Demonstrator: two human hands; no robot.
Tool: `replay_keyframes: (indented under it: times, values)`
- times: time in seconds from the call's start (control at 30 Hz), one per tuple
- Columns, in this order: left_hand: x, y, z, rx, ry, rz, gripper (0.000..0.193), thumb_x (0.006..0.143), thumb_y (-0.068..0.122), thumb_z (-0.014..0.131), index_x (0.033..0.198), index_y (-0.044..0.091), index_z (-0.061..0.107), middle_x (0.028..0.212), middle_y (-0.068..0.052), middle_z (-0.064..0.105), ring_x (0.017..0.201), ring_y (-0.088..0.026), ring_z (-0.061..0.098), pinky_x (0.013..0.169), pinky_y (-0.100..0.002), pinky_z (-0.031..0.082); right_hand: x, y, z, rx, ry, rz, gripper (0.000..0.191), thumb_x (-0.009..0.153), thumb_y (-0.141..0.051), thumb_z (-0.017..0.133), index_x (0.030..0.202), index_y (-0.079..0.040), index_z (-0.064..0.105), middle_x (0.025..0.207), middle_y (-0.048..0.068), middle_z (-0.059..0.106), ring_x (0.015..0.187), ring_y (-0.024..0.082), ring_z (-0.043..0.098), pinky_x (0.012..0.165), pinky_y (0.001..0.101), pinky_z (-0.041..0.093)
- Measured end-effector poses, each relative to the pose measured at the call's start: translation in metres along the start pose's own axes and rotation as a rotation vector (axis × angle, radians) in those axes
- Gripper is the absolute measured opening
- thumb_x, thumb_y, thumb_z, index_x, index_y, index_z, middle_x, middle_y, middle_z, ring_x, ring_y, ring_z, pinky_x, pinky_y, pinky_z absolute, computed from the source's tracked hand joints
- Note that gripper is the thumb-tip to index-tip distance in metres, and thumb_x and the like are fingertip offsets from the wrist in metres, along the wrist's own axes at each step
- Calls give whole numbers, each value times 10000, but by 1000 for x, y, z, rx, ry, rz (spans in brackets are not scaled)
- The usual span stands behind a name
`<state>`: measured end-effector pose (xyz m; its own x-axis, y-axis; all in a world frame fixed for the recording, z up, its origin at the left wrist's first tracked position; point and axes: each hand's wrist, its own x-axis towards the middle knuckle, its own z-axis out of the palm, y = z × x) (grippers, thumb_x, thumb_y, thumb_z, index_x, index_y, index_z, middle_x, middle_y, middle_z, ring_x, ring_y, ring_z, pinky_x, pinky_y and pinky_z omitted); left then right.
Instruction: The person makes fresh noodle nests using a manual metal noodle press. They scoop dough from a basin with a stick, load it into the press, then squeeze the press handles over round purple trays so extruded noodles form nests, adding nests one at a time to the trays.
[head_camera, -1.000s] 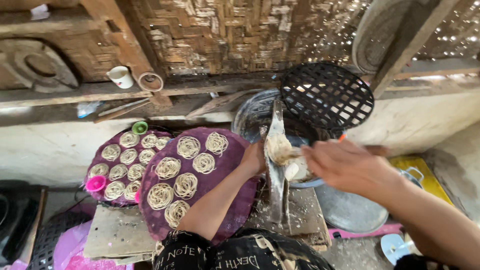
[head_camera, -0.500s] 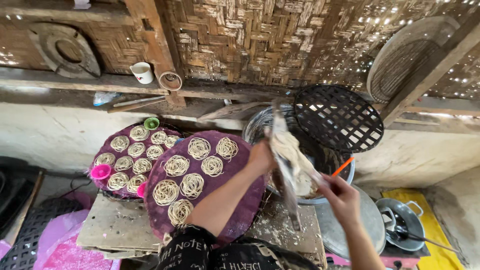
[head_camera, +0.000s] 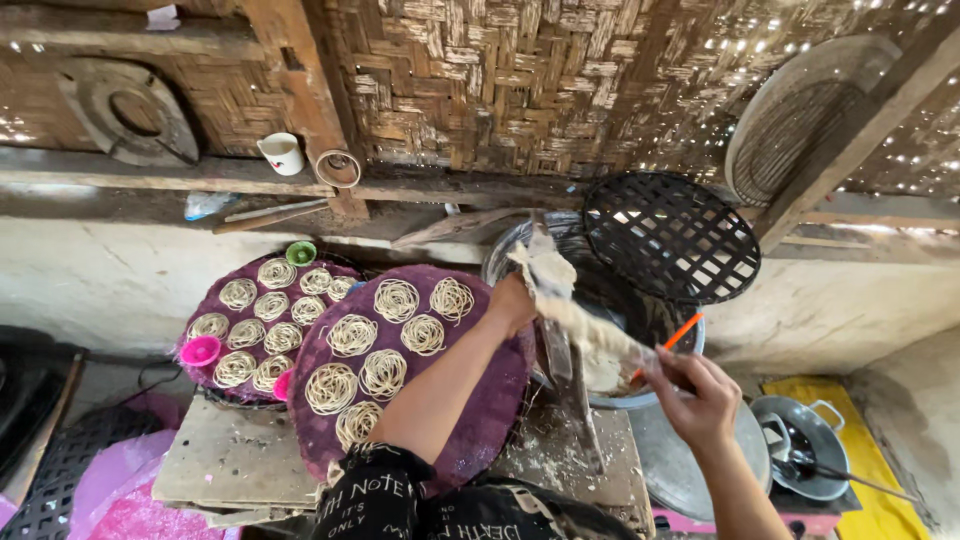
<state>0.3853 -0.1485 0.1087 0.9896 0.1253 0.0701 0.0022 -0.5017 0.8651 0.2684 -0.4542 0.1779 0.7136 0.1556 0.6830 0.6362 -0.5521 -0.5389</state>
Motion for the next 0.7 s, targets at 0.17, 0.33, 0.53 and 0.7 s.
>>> replay_keyframes:
  times: [0.17, 0.33, 0.53, 0.7]
  values:
    - [-1, 11, 8, 150, 6, 120, 661, 702, 421, 818, 1225, 56, 644, 1181, -193, 701, 1075, -367, 680, 910, -434, 561, 9, 30, 6, 145, 74, 211, 251, 912, -226, 816, 1086, -52, 768, 755, 12, 666, 662, 32, 547, 626, 227, 462]
    - [16, 26, 51, 432, -165, 215, 501, 799, 443, 679, 1198, 147, 730, 1205, -175, 725, 1110, -396, 673, 922, -478, 559, 12, 41, 27, -185, 197, 129, 245, 893, -226, 834, 1042, -39, 783, 723, 40, 637, 603, 58, 543, 585, 257, 439]
    - [33, 19, 56, 0, -255, -173, 605, 833, 496, 710, 1296, 108, 665, 1289, -187, 684, 1177, -369, 651, 938, -465, 543, -39, 65, 19, 17, 41, 337, 285, 873, -199, 818, 1093, -25, 772, 684, 32, 584, 635, 54, 479, 582, 253, 412]
    - [22, 16, 73, -101, -317, -49, 600, 849, 487, 691, 1314, 110, 660, 1319, -171, 671, 1215, -362, 630, 964, -450, 531, -31, 97, -11, 435, -86, 574, 304, 846, -244, 810, 1069, -41, 773, 867, -14, 739, 779, 27, 625, 695, 220, 494]
